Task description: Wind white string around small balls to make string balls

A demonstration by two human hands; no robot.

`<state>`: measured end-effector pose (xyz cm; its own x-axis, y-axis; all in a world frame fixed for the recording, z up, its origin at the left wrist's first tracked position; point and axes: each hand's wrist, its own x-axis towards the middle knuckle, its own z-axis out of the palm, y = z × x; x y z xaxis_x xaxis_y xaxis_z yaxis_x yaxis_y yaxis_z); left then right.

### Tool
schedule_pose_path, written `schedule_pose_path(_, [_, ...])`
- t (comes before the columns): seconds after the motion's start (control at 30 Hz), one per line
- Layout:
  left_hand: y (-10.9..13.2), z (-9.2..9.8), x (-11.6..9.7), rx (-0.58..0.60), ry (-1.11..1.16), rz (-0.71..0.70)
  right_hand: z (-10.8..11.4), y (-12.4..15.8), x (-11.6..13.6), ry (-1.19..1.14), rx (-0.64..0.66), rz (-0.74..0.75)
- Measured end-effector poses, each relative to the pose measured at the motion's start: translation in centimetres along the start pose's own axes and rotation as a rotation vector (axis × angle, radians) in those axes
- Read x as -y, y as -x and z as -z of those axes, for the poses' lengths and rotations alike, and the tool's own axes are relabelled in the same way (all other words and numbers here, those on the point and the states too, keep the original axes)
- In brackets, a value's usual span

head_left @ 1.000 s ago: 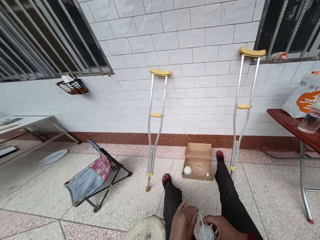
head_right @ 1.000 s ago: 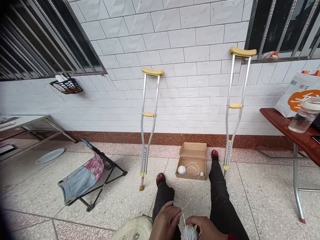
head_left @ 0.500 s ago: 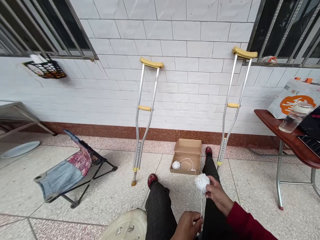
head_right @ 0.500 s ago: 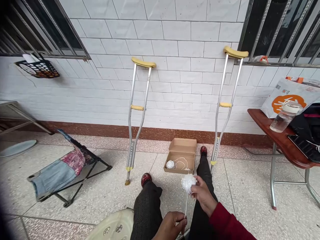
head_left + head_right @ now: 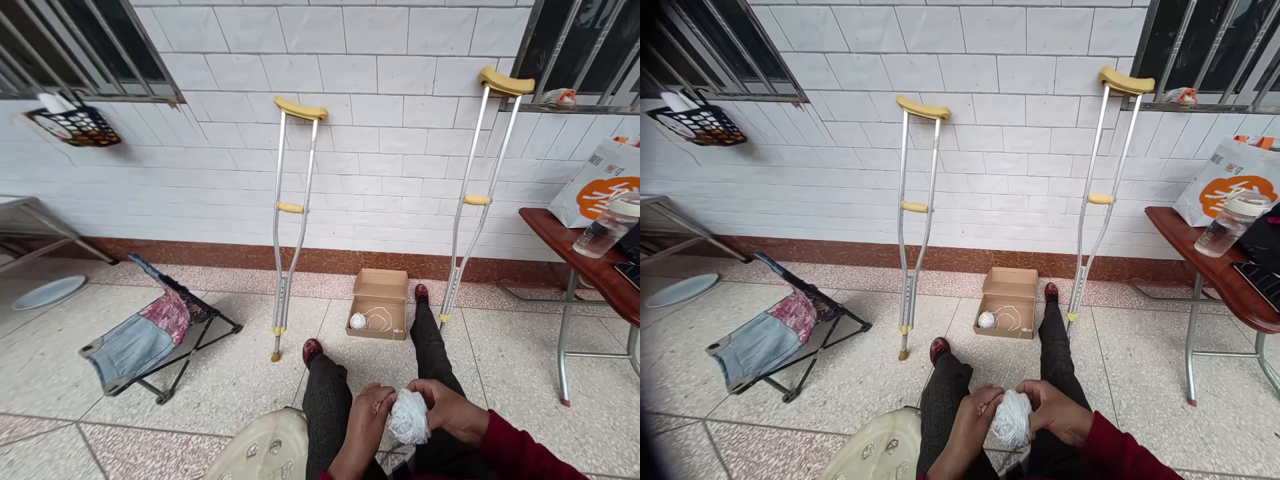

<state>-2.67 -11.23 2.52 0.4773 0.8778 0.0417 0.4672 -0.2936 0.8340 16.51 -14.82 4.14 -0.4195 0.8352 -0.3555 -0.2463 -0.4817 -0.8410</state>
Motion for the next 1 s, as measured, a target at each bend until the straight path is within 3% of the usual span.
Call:
schedule_pose_path(0.17, [0.5,-2.7,0.2,0.110,0.198,0.129,0.7,-0.1,3.3,-0.085,-0.165,0.046])
schedule_pose_path(0.3, [1.4,-3.4,-0.5,0.215,0.181,0.121,3.1,-2.5,4.7,0.196,-0.407,0.208])
schedule_pose_path(0.43, [2.5,-2.0,-1.3,0.240,0.105,0.067,5.0,-4.9,2.9,0.678,-0.552,0.318])
schedule_pose_path(0.53, [2.6,0.0,-1.7,0.151,-0.037,0.039,4.5,-5.0,-0.1,0.896,-0.406,0.240])
schedule_pose_path(0.6, [2.2,1.3,-1.8,0.083,-0.120,0.008,3.5,-4.3,-1.9,0.838,-0.187,0.136])
schedule_pose_path(0.67, [1.3,2.1,-1.6,0.056,-0.158,-0.036,2.4,-3.1,-2.6,0.631,0.024,0.038])
schedule_pose_path(0.77, [0.1,2.0,-1.2,0.051,-0.129,-0.069,1.4,-1.2,-1.6,0.257,0.179,-0.028])
schedule_pose_path(0.83, [-0.4,1.1,-0.8,0.054,-0.069,-0.037,1.4,-0.2,0.0,0.080,0.147,-0.016])
schedule_pose_path(1.0, [0.6,-1.9,-0.5,0.144,0.113,0.083,2.6,-0.1,3.4,-0.161,-0.155,0.106])
